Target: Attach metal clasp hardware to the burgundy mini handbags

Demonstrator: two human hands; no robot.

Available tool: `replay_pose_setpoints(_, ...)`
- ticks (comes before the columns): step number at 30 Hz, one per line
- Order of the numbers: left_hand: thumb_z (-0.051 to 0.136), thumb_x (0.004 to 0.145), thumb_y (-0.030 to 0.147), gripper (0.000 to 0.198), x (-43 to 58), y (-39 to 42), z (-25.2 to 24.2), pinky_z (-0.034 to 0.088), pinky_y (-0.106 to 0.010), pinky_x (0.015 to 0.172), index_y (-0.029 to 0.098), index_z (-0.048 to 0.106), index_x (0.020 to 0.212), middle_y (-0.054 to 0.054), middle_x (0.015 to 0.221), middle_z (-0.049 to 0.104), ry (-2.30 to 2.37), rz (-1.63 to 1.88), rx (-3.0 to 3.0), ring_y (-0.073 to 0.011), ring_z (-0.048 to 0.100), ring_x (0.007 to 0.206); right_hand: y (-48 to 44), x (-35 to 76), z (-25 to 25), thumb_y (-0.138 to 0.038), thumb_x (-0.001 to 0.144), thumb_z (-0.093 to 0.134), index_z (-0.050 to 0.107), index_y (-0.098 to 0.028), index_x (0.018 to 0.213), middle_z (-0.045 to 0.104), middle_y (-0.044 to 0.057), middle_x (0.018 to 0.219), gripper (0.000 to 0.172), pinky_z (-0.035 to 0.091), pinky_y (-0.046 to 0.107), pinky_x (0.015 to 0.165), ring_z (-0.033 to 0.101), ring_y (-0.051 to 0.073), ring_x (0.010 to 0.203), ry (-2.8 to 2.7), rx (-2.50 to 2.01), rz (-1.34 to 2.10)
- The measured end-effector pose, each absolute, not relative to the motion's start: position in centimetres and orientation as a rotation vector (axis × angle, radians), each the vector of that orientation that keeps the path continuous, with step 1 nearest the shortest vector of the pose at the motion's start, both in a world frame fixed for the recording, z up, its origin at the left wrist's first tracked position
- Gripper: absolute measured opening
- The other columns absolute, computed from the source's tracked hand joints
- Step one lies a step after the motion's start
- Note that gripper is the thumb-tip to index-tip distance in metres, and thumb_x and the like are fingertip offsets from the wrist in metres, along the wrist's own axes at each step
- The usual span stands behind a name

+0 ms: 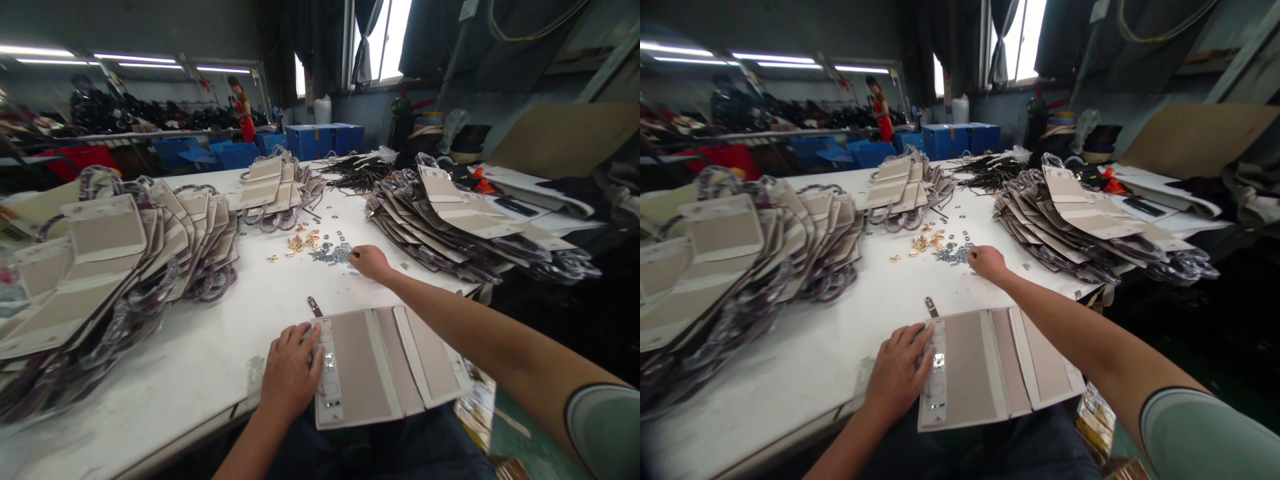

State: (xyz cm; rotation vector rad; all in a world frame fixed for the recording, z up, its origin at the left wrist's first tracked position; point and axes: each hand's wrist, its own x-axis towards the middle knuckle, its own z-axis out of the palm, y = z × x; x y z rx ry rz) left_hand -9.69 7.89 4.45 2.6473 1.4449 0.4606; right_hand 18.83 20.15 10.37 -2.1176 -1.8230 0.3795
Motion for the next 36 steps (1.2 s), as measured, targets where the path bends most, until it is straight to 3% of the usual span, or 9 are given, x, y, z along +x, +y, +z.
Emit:
replay_pose_setpoints(4, 0.057, 0.099, 0.032, 0.043, -9.6, 8.1, 4.6, 0.049, -0.047, 0.103, 0.028, 0.062, 0.142, -0.007, 0.139, 0.065, 1.446, 0.508, 2.61, -0.0286, 0.054, 0.127, 15.9, 16.1, 11.4, -0.028, 0.091, 0.058, 0.081, -0.019, 0.095, 0.077, 0.002, 0.08, 0.024, 0.044, 0.02, 0.056, 0.067, 0.013, 0.061, -1.949, -1.919, 0.797)
replay_pose_setpoints(7, 0.06, 0.098, 0.032, 0.043, -9.6, 8.1, 4.7, 0.049, -0.046, 0.103, 0.028, 0.063, 0.141, -0.006, 0.138, 0.065, 1.444, 0.512, 2.581, -0.0284, 0.055, 0.126, 13.6, 13.8, 11.5, -0.022, 0.084, 0.063, 0.08, -0.018, 0.09, 0.075, 0.001, 0.074, 0.018, 0.045, 0.019, 0.05, 0.064, 0.012, 0.051, -1.996, -1.719, 1.163)
replay_pose_setpoints(15, 0.061, 0.096, 0.031, 0.043, -9.7, 7.6, 4.6, 0.047, -0.045, 0.103, 0.03, 0.064, 0.139, -0.005, 0.137, 0.065, 1.453, 0.543, 2.536, -0.0273, 0.054, 0.127, 13.1, 11.4, 10.9, -0.016, 0.083, 0.061, 0.081, -0.017, 0.091, 0.065, -0.003, 0.056, 0.022, 0.045, 0.018, 0.056, 0.062, 0.012, 0.05, -2.248, -1.601, 1.04)
replay_pose_setpoints(19, 0.064, 0.094, 0.032, 0.044, -9.8, 7.6, 4.5, 0.047, -0.045, 0.103, 0.029, 0.065, 0.138, -0.006, 0.136, 0.066, 1.466, 0.568, 2.501, -0.0276, 0.055, 0.126, 13.1, 11.4, 10.7, -0.019, 0.09, 0.06, 0.082, -0.018, 0.1, 0.071, -0.001, 0.062, 0.025, 0.045, 0.021, 0.063, 0.064, 0.013, 0.056, -2.369, -1.53, 0.902)
replay_pose_setpoints(25, 0.066, 0.093, 0.035, 0.045, -9.9, 7.5, 4.6, 0.046, -0.044, 0.102, 0.028, 0.064, 0.138, -0.005, 0.136, 0.067, 1.476, 0.581, 2.481, -0.0272, 0.055, 0.126, 13.6, 11.0, 10.1, -0.02, 0.091, 0.062, 0.083, -0.025, 0.109, 0.081, 0.003, 0.103, 0.028, 0.047, 0.024, 0.08, 0.072, 0.019, 0.091, -2.645, -1.376, 0.67)
replay_pose_setpoints(28, 0.067, 0.093, 0.035, 0.044, -9.9, 7.4, 4.7, 0.046, -0.042, 0.103, 0.026, 0.064, 0.135, -0.005, 0.136, 0.067, 1.485, 0.58, 2.466, -0.0269, 0.055, 0.125, 14.0, 10.5, 10.3, -0.023, 0.092, 0.065, 0.082, -0.03, 0.114, 0.081, 0.001, 0.111, 0.029, 0.047, 0.025, 0.084, 0.072, 0.021, 0.1, -2.794, -1.342, 0.578)
replay_pose_setpoints(36, 0.067, 0.091, 0.034, 0.045, -10.0, 7.3, 4.8, 0.045, -0.043, 0.102, 0.023, 0.063, 0.135, -0.006, 0.134, 0.067, 1.492, 0.571, 2.468, -0.0276, 0.055, 0.124, 14.6, 8.6, 12.2, -0.024, 0.091, 0.064, 0.083, -0.033, 0.111, 0.082, 0.005, 0.101, 0.029, 0.046, 0.029, 0.073, 0.074, 0.025, 0.089, -3.094, -1.266, 0.277)
